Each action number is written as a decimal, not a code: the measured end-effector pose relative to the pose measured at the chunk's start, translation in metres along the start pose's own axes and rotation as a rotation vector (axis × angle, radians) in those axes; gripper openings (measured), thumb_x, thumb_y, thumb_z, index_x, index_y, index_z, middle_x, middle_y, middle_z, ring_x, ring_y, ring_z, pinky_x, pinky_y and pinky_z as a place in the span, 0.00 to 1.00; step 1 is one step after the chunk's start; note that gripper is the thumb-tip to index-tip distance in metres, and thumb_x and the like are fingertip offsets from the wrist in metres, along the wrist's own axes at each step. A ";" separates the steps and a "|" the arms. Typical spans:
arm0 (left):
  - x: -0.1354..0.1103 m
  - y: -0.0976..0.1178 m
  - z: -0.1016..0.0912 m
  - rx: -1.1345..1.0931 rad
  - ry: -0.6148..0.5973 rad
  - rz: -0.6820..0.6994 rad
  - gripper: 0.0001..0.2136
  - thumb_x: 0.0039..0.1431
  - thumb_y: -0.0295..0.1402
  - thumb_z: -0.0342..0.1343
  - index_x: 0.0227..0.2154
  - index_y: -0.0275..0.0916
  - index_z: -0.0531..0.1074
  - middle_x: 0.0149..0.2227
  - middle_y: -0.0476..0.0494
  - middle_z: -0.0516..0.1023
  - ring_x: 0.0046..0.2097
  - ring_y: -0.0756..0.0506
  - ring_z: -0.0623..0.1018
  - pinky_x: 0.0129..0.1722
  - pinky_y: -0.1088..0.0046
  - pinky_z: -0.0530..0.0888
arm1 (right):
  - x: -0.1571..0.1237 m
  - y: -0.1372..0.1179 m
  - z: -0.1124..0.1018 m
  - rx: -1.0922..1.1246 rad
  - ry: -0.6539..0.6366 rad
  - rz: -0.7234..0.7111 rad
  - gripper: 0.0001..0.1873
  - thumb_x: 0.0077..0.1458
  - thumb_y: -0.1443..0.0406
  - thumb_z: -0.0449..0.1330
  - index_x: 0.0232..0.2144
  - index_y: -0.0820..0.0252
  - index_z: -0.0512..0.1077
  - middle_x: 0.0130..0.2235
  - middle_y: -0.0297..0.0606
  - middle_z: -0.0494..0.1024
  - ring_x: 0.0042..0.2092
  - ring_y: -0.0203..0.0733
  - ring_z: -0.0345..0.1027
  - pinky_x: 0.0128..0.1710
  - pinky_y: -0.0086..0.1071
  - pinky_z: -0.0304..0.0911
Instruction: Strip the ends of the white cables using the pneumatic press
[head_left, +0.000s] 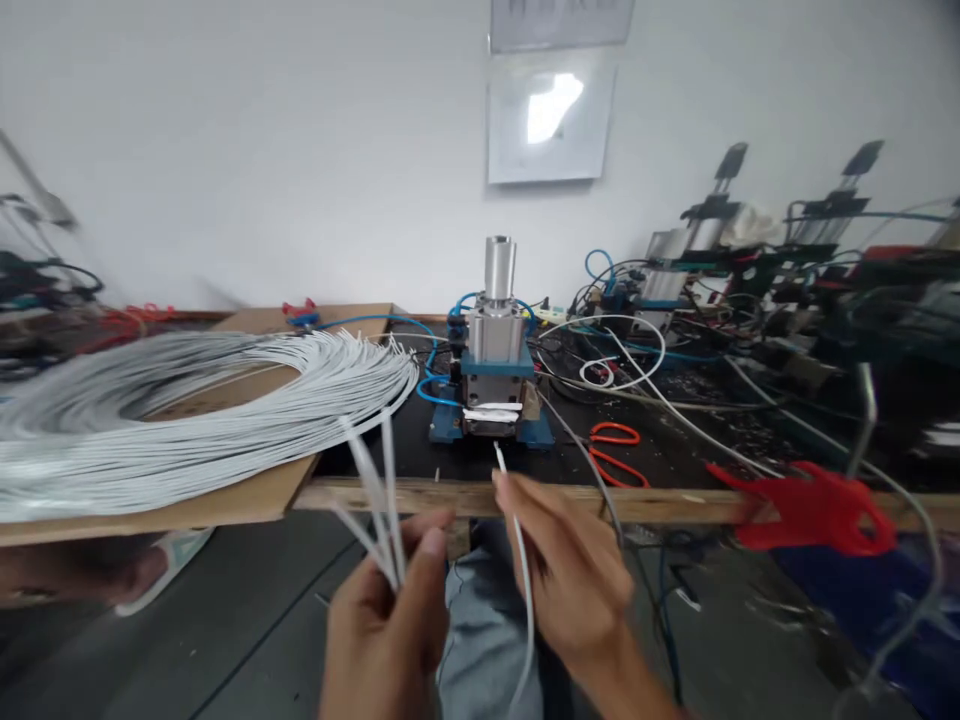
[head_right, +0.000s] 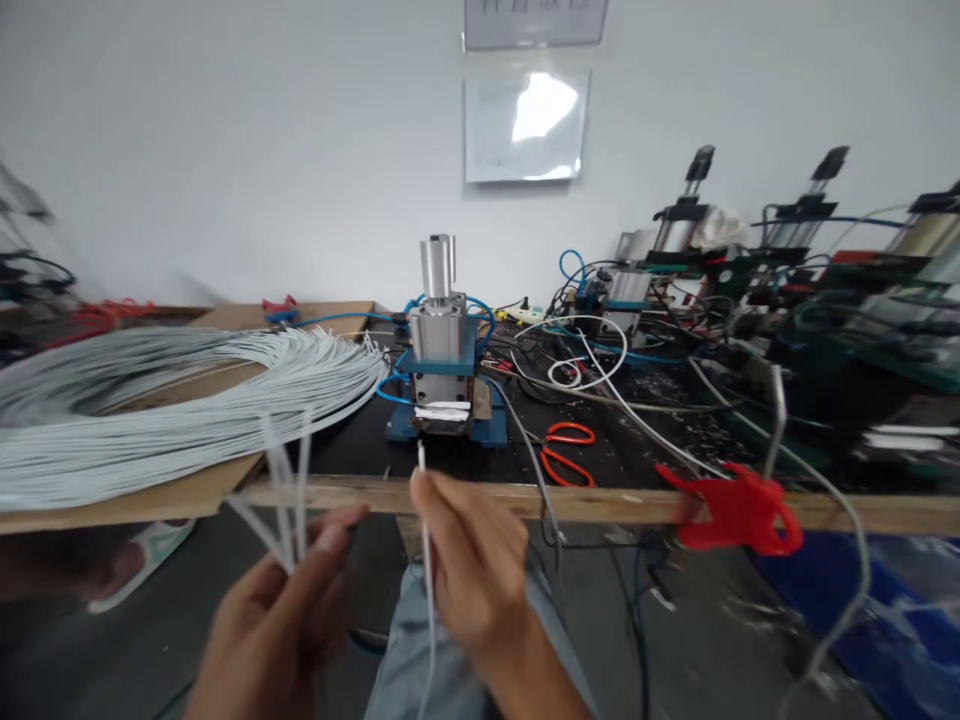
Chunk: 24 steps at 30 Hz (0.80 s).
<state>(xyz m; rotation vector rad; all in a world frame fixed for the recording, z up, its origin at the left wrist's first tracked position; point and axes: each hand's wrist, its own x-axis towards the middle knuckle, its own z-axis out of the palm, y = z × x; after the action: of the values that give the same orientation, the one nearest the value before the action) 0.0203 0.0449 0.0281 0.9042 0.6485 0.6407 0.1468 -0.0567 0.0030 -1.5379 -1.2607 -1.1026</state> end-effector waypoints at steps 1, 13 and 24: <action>-0.004 -0.002 0.006 0.035 -0.062 -0.005 0.32 0.40 0.54 0.78 0.42 0.33 0.84 0.14 0.59 0.58 0.17 0.57 0.57 0.17 0.83 0.52 | -0.002 -0.015 -0.008 0.031 -0.017 -0.025 0.14 0.69 0.76 0.57 0.53 0.69 0.76 0.47 0.48 0.85 0.51 0.39 0.80 0.53 0.28 0.73; -0.052 0.001 0.021 -0.086 -0.110 0.103 0.19 0.43 0.46 0.80 0.30 0.37 0.83 0.22 0.51 0.72 0.21 0.57 0.62 0.22 0.84 0.61 | -0.012 -0.051 -0.048 0.208 -0.058 -0.067 0.18 0.69 0.77 0.56 0.58 0.70 0.74 0.50 0.47 0.84 0.56 0.38 0.78 0.56 0.30 0.73; -0.044 -0.014 0.004 0.085 -0.138 0.166 0.19 0.51 0.49 0.75 0.32 0.36 0.85 0.18 0.51 0.67 0.21 0.55 0.62 0.20 0.83 0.59 | -0.032 -0.039 -0.087 0.109 -0.196 0.073 0.28 0.67 0.74 0.59 0.66 0.55 0.68 0.53 0.39 0.84 0.52 0.45 0.81 0.50 0.35 0.80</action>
<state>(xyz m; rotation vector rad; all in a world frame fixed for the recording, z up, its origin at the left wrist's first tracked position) -0.0017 0.0037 0.0279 1.0797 0.4827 0.6955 0.0944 -0.1427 -0.0021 -1.6255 -1.3609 -0.8389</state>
